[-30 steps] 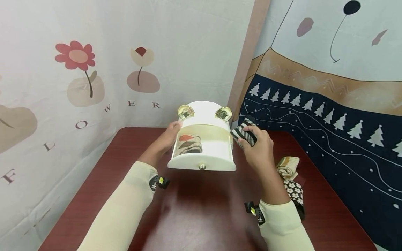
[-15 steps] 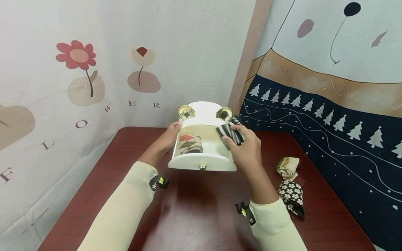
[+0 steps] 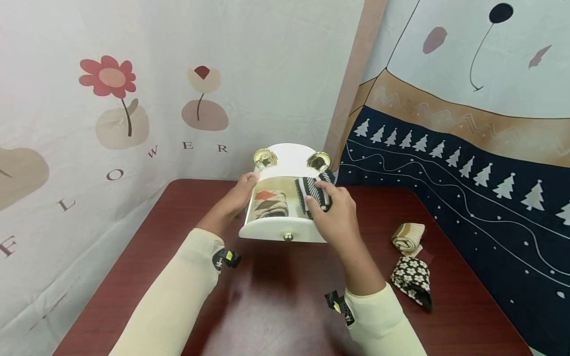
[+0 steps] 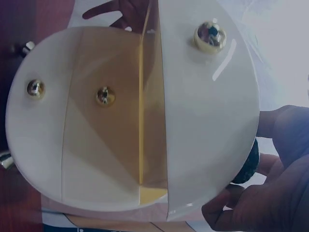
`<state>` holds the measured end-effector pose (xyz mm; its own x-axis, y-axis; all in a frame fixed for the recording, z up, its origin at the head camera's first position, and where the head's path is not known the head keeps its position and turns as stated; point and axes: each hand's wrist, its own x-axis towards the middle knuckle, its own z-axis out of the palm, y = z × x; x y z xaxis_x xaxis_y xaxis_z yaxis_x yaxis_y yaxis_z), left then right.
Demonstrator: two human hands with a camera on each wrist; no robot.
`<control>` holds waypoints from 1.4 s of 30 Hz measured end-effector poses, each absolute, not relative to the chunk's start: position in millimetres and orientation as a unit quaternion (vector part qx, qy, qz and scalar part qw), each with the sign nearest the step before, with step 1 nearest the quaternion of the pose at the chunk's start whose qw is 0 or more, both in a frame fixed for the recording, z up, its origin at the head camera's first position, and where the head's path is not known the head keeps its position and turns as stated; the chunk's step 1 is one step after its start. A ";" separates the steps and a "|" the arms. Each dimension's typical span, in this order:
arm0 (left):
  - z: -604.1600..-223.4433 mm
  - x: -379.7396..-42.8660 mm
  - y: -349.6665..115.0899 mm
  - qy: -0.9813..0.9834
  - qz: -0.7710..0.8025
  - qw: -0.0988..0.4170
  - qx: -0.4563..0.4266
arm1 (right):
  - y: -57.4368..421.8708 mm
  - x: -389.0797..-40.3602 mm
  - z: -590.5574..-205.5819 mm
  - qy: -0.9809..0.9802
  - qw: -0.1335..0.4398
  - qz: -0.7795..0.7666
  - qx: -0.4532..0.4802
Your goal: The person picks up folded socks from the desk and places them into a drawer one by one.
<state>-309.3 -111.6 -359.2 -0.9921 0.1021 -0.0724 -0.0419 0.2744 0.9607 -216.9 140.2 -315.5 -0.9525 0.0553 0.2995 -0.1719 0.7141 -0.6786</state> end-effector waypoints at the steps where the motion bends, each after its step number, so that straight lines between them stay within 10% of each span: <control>1: -359.4 -309.4 -111.5 0.795 0.604 0.059 0.018 | 139.2 -216.4 -316.0 -0.915 0.146 0.375 0.034; 42: -358.1 -312.9 -110.4 0.790 0.610 0.067 0.019 | 136.9 -203.0 -321.1 -0.936 0.117 0.324 0.069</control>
<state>-312.9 -110.4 -358.1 -0.9903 0.1115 -0.0835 -0.0526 0.2562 0.9652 -203.0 136.9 -321.1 -0.9631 -0.0534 0.2637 -0.2052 0.7799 -0.5913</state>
